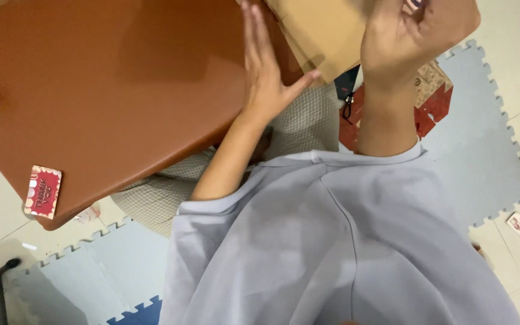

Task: The person folds and assembles a flat cardboard box on a table. They fold the side flaps and tuck the tabs into slots to form the box structure. Finally, they place a small red thank you card inside the assembled box.

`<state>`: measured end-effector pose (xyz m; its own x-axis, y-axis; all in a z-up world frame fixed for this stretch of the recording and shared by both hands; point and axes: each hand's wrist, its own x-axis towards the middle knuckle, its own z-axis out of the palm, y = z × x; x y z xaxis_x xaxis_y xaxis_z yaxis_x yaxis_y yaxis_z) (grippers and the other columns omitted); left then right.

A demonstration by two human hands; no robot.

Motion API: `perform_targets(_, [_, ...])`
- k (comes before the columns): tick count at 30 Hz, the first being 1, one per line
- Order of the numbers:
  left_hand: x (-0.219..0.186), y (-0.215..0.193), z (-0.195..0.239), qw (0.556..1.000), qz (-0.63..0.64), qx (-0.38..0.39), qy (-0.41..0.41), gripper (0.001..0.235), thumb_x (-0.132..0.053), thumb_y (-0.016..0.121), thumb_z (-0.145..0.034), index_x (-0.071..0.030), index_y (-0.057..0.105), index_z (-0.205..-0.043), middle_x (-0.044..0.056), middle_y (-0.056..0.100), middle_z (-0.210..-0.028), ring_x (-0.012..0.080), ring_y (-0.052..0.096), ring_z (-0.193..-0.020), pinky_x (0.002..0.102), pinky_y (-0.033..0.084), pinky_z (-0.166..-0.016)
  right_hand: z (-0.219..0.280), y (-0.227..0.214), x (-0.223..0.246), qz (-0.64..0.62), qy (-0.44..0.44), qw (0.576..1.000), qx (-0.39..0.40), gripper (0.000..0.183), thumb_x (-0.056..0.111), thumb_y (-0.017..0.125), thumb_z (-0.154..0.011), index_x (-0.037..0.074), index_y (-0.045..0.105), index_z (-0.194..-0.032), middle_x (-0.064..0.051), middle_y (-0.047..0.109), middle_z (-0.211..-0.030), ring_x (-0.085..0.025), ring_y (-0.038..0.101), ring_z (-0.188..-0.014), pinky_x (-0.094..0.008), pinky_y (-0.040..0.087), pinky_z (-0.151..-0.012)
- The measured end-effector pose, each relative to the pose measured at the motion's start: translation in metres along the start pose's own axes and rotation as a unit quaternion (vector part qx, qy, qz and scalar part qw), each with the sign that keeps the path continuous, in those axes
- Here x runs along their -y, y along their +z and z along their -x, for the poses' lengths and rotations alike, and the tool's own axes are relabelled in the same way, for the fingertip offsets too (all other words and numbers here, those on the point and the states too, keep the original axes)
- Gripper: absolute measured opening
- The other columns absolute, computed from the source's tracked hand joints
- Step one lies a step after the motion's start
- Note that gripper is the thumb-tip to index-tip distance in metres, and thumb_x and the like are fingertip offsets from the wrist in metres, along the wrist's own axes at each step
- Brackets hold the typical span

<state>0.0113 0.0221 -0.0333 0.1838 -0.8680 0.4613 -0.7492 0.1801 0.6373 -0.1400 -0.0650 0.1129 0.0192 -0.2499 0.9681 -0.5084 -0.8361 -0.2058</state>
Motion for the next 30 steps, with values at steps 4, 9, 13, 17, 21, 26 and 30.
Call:
perform_targets(4, [-0.001, -0.062, 0.052, 0.997, -0.061, -0.053, 0.008, 0.137, -0.081, 0.08, -0.088, -0.021, -0.014, -0.168, 0.016, -0.021, -0.173, 0.0395, -0.008, -0.167, 0.07, 0.013, -0.138, 0.025, 0.021, 0.046, -0.303, 0.256, 0.917, 0.043, 0.019, -0.002, 0.07, -0.106, 0.005, 0.059, -0.12, -0.01, 0.053, -0.079, -0.014, 0.047, -0.06, -0.033, 0.041, -0.053])
perform_targets(9, [0.005, -0.135, 0.122, 0.988, -0.144, -0.015, -0.059, 0.121, -0.068, 0.087, -0.086, -0.023, 0.009, -0.167, 0.019, -0.01, -0.171, 0.0466, -0.006, -0.161, 0.071, 0.015, -0.132, 0.104, 0.049, 0.087, -0.37, 0.348, 0.844, 0.176, 0.026, 0.002, 0.064, -0.103, 0.014, 0.042, -0.095, 0.004, 0.037, -0.073, -0.006, 0.031, -0.059, -0.021, 0.024, -0.049])
perform_targets(13, [0.019, -0.175, 0.16, 0.985, -0.121, 0.027, -0.117, 0.104, -0.024, 0.094, -0.073, -0.016, 0.035, -0.158, 0.021, 0.01, -0.167, 0.0473, 0.009, -0.157, 0.065, 0.022, -0.129, 0.141, 0.047, 0.117, -0.461, 0.438, 0.699, 0.327, 0.035, -0.008, 0.061, -0.098, 0.011, 0.039, -0.118, -0.015, 0.063, -0.118, -0.015, 0.063, -0.093, -0.021, 0.053, -0.07])
perform_targets(17, [0.032, -0.188, 0.17, 0.986, -0.125, 0.023, -0.106, 0.098, -0.002, 0.087, -0.066, -0.017, 0.043, -0.152, 0.016, 0.034, -0.16, 0.0409, 0.026, -0.153, 0.062, 0.035, -0.121, 0.143, 0.033, 0.121, -0.439, 0.416, 0.683, 0.41, 0.063, -0.011, 0.066, -0.094, 0.017, 0.031, -0.139, -0.022, 0.065, -0.126, -0.023, 0.068, -0.102, -0.031, 0.058, -0.091])
perform_targets(21, [0.039, -0.186, 0.159, 0.992, -0.065, 0.029, -0.105, 0.07, -0.002, 0.086, -0.068, -0.023, 0.067, -0.132, 0.009, 0.053, -0.143, 0.0322, 0.041, -0.144, 0.049, 0.035, -0.115, 0.133, 0.014, 0.102, -0.358, 0.377, 0.713, 0.472, 0.043, -0.004, 0.065, -0.098, 0.008, 0.049, -0.136, -0.016, 0.065, -0.111, -0.022, 0.069, -0.098, -0.034, 0.063, -0.074])
perform_targets(26, [0.064, -0.181, 0.142, 0.999, -0.02, 0.028, -0.038, 0.047, 0.0, 0.081, -0.076, -0.018, 0.075, -0.119, 0.01, 0.058, -0.138, 0.033, 0.047, -0.14, 0.05, 0.041, -0.109, 0.126, -0.008, 0.108, -0.281, 0.374, 0.734, 0.493, 0.037, 0.0, 0.069, -0.097, 0.003, 0.052, -0.13, -0.023, 0.07, -0.106, -0.03, 0.073, -0.093, -0.037, 0.063, -0.067])
perform_targets(30, [0.072, -0.201, 0.134, 0.996, -0.072, -0.02, -0.039, 0.038, -0.001, 0.084, -0.079, -0.017, 0.079, -0.113, 0.012, 0.063, -0.133, 0.0375, 0.047, -0.138, 0.059, 0.024, -0.114, 0.141, -0.006, 0.102, -0.235, 0.303, 0.79, 0.478, 0.008, 0.004, 0.064, -0.104, 0.0, 0.058, -0.102, -0.016, 0.069, -0.073, -0.024, 0.072, -0.06, -0.03, 0.055, -0.049])
